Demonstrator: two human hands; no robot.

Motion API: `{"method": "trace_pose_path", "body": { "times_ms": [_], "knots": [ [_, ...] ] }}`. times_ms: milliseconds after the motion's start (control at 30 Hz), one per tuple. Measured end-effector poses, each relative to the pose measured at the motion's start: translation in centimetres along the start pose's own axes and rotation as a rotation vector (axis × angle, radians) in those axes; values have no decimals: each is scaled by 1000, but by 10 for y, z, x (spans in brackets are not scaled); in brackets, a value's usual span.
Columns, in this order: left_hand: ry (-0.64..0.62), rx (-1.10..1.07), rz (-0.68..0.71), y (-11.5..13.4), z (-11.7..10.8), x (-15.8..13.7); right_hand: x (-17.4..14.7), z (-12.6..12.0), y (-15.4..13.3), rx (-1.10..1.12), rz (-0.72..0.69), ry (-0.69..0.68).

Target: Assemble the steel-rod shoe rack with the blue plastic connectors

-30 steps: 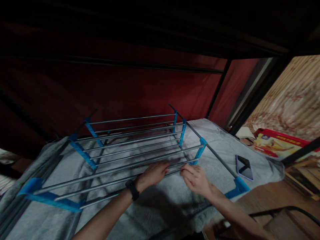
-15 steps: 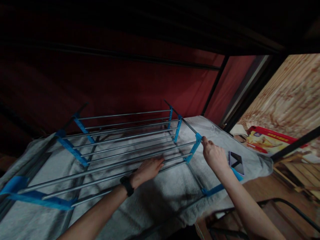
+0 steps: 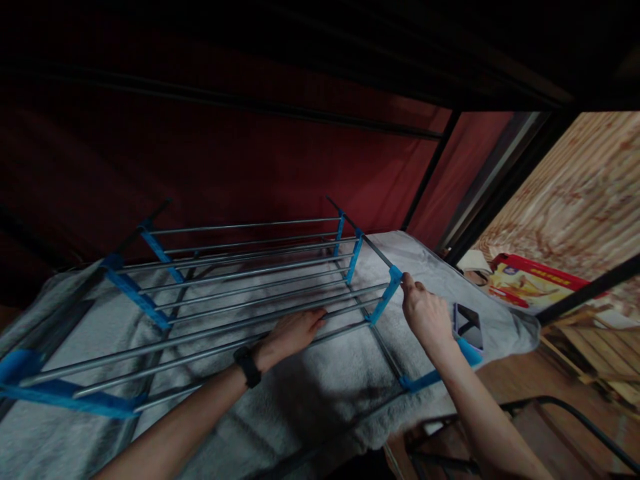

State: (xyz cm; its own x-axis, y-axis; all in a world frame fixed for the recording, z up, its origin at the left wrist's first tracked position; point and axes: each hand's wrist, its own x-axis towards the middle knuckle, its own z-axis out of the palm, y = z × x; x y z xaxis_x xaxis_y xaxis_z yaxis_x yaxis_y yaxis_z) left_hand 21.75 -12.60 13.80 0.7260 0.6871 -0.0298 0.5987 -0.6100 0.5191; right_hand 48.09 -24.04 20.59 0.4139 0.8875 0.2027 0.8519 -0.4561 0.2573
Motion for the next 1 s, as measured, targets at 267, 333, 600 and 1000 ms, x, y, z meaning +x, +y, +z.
{"method": "trace_pose_path", "body": {
  "times_ms": [267, 333, 600, 1000],
  "knots": [
    [-112, 98, -7, 6, -9, -4, -3, 4, -4, -37, 19, 4],
    [-110, 96, -17, 6, -10, -3, -4, 4, -3, -41, 14, 10],
    [-134, 119, 2, 6, -9, -2, -2, 3, 0, -24, 4, -1],
    [-109, 89, -33, 10, -12, -5, -5, 4, -2, -34, 16, 35]
  ]
}}
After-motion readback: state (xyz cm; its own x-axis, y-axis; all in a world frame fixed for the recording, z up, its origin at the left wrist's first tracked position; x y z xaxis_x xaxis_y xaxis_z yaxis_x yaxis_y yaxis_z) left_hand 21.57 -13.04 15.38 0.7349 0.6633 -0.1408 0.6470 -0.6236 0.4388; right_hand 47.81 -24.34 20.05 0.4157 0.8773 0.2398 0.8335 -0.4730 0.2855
